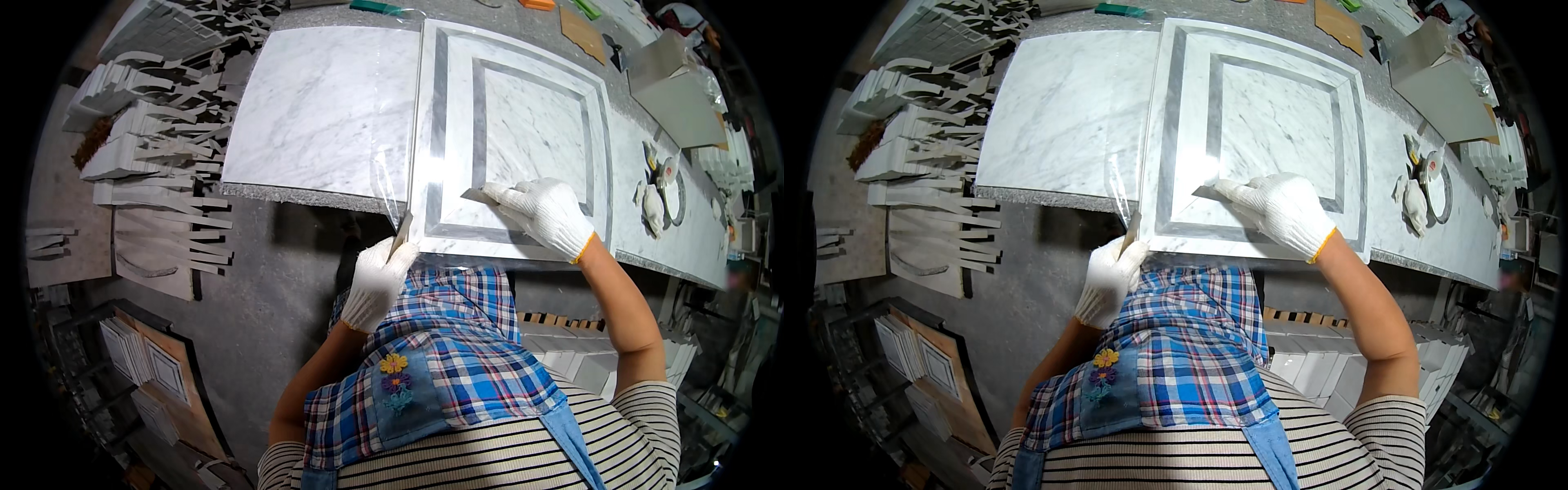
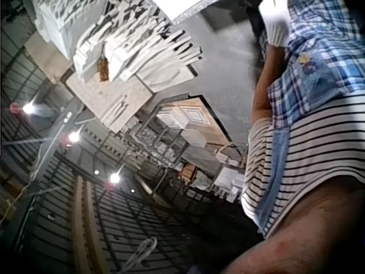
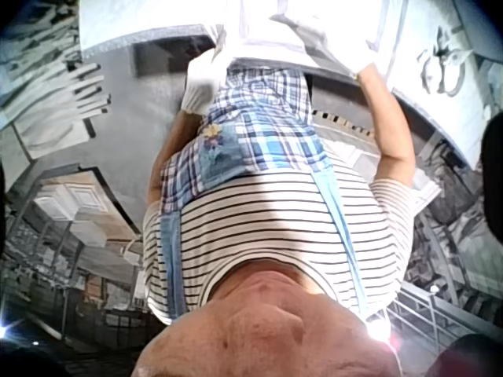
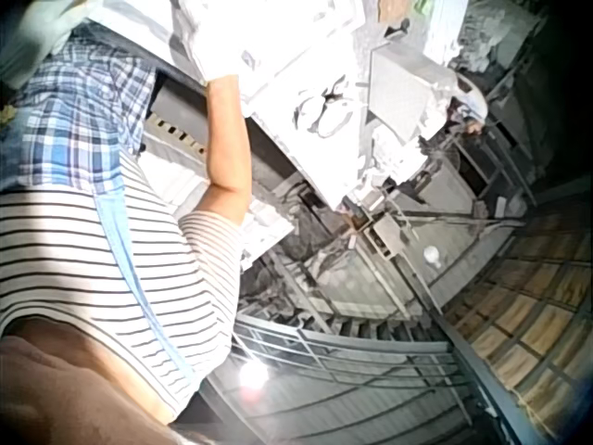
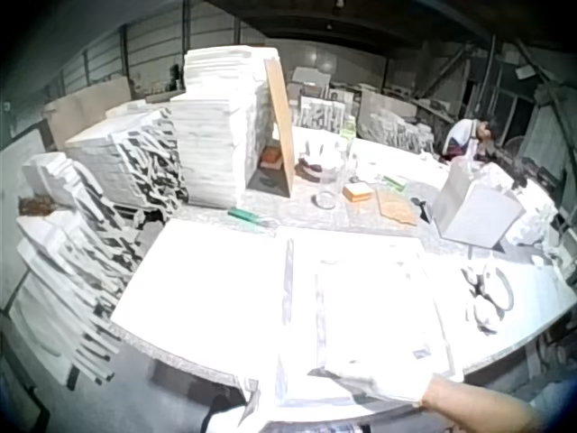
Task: The person applies a clear protective film to a square marble-patterned tile. They use a metal squeegee to smooth the film and a utility knife to trim the excess material along the edges. The person works methodically around the perimeter of the tile, ensuring a tight fit.
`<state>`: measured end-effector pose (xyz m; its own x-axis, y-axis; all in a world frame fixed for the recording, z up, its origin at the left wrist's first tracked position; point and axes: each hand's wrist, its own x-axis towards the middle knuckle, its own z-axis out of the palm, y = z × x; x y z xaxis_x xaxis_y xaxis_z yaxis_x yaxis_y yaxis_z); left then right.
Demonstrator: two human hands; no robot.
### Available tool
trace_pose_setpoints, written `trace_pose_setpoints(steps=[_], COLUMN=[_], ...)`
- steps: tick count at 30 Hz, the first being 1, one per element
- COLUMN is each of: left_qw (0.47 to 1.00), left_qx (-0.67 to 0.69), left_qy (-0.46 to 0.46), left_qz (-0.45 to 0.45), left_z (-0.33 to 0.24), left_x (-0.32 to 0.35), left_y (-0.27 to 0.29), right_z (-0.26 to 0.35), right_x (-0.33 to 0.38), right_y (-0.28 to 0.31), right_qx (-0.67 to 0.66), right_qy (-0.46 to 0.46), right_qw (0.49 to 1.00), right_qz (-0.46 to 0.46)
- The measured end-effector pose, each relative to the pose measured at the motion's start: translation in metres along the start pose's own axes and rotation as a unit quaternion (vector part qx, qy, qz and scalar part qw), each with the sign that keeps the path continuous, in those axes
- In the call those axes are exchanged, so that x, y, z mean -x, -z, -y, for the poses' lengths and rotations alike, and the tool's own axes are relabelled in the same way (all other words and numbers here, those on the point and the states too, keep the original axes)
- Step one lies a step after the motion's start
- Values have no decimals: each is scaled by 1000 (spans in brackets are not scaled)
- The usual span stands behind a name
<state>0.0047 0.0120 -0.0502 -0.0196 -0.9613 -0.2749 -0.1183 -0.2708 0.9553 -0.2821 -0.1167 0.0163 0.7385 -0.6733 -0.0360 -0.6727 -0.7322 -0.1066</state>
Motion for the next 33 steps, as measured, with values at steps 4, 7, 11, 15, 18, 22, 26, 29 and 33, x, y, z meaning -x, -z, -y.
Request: trace_pose_setpoints(steps=[4, 7, 11, 15, 18, 22, 26, 29, 33], left_qw=[997, 997, 994, 1000, 998, 997, 992, 992, 999], left_qx=[28, 27, 44, 3, -33, 31, 63, 64, -28], left_qy=[76, 73, 101, 20, -50, 71, 109, 106, -6], left_qz=[-10, -7, -7, 4, 15, 10, 0, 3, 15], left_z=[-9, -6, -17, -11, 2, -7, -14, -13, -1], left_x=[-1, -1, -1, -1, -1, -1, -1, -1, 1], left_y=[-1, -1, 0, 1, 2, 1, 0, 0, 1], right_z=[-5, -2, 17, 26, 28, 38, 41, 41, 40], right_x=[1, -1, -1, -2, 2, 1, 6, 7, 7], right_y=[-1, 5, 5, 2, -8, 0, -4, -7, -4], right_qx=[-7, -5, -57, -65, -103, -106, -132, -158, -165], right_qy=[8, -5, -46, -99, -99, -173, -171, -173, -163], right_qw=[1000, 999, 997, 992, 990, 974, 973, 971, 971], right_qz=[17, 49, 23, 52, 11, 99, 77, 41, 54])
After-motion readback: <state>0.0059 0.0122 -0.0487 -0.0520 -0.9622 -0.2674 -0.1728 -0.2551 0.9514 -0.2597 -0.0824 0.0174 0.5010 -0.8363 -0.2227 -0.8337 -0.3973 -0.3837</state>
